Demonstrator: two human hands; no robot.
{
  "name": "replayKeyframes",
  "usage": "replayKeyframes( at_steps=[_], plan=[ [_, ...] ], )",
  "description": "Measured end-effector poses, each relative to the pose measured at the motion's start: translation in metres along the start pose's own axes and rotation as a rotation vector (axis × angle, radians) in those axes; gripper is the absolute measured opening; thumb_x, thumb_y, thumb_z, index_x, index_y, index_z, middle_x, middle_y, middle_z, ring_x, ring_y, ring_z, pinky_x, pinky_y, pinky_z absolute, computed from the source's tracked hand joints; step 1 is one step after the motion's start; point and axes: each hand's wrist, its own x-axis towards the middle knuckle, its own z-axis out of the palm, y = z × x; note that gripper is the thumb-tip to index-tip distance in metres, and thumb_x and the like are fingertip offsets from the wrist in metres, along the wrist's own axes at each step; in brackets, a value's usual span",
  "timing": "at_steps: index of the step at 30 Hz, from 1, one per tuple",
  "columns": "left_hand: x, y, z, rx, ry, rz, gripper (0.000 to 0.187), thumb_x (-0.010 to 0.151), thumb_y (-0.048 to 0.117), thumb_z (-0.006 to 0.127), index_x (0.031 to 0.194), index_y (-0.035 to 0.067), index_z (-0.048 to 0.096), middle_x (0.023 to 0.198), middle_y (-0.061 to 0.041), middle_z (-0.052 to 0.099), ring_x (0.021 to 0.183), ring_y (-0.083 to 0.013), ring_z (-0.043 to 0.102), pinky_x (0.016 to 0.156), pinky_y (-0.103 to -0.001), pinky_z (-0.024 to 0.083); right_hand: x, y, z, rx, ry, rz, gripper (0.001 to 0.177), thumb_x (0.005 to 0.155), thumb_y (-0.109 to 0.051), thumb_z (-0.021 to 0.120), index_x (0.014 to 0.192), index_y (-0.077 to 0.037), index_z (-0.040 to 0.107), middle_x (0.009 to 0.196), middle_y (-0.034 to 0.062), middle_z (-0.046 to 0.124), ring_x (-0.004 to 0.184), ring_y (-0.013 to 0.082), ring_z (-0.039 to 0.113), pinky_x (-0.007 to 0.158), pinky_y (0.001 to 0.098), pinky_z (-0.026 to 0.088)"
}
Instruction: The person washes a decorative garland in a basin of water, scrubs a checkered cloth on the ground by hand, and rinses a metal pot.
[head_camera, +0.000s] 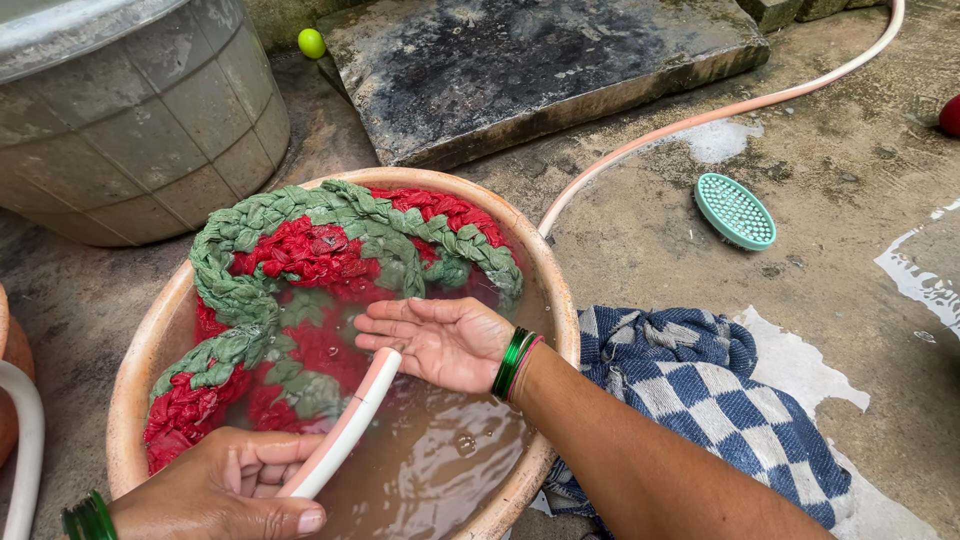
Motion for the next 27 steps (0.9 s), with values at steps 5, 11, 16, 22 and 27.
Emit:
replayKeyframes(
  at_steps=[5, 11, 16, 22, 27],
  plan=[
    [-0.001, 0.012, 0.013, 0.057, 0.135, -0.131, 0.07, 0.078, 0.008, 0.082, 0.143, 0.004, 0.056, 0.108, -0.006, 0.079, 0.087, -0.0063, 0.071, 0.076, -0.023, 0.057, 0.002, 0.0, -0.005, 0.049, -0.029, 0.03, 0.049, 0.108, -0.021, 0.051, 0.148, 0.007, 0.044, 0.154, 0.025, 0.046, 0.148, 0.0363, 0.042, 0.123, 0.0422, 0.035],
    [0.002, 0.005, 0.007, 0.088, 0.006, -0.017, 0.066, 0.084, 0.006, 0.08, 0.144, 0.002, 0.053, 0.111, -0.005, 0.076, 0.092, -0.0055, 0.069, 0.079, -0.022, 0.057, 0.002, 0.001, -0.005, 0.021, -0.003, 0.032, 0.05, 0.106, -0.021, 0.052, 0.147, 0.007, 0.045, 0.154, 0.0246, 0.046, 0.146, 0.0367, 0.042, 0.121, 0.0449, 0.037],
    [0.005, 0.005, 0.012, 0.062, -0.007, -0.057, 0.069, 0.08, 0.007, 0.079, 0.144, 0.003, 0.055, 0.107, -0.002, 0.075, 0.086, -0.0034, 0.067, 0.074, -0.021, 0.055, 0.002, 0.001, 0.001, 0.051, 0.07, 0.053, 0.056, 0.107, -0.03, 0.05, 0.146, 0.009, 0.044, 0.153, 0.0256, 0.046, 0.144, 0.0381, 0.043, 0.119, 0.0494, 0.037],
    [0.005, 0.008, 0.014, 0.075, 0.033, -0.058, 0.069, 0.079, 0.008, 0.079, 0.144, 0.005, 0.056, 0.108, -0.001, 0.076, 0.086, -0.0025, 0.067, 0.075, -0.021, 0.056, 0.003, 0.002, 0.0, 0.073, 0.095, 0.057, 0.057, 0.106, -0.033, 0.05, 0.144, 0.009, 0.046, 0.152, 0.0275, 0.048, 0.141, 0.0414, 0.046, 0.117, 0.0499, 0.039],
    [0.006, 0.009, 0.015, 0.071, 0.023, -0.074, 0.07, 0.079, 0.008, 0.081, 0.144, 0.003, 0.057, 0.109, -0.003, 0.077, 0.087, -0.005, 0.068, 0.078, -0.023, 0.057, 0.007, 0.003, -0.025, -0.02, 0.097, 0.096, 0.038, 0.109, -0.027, 0.052, 0.126, 0.007, 0.056, 0.122, 0.0211, 0.063, 0.108, 0.0303, 0.064, 0.096, 0.0414, 0.053]
  ],
)
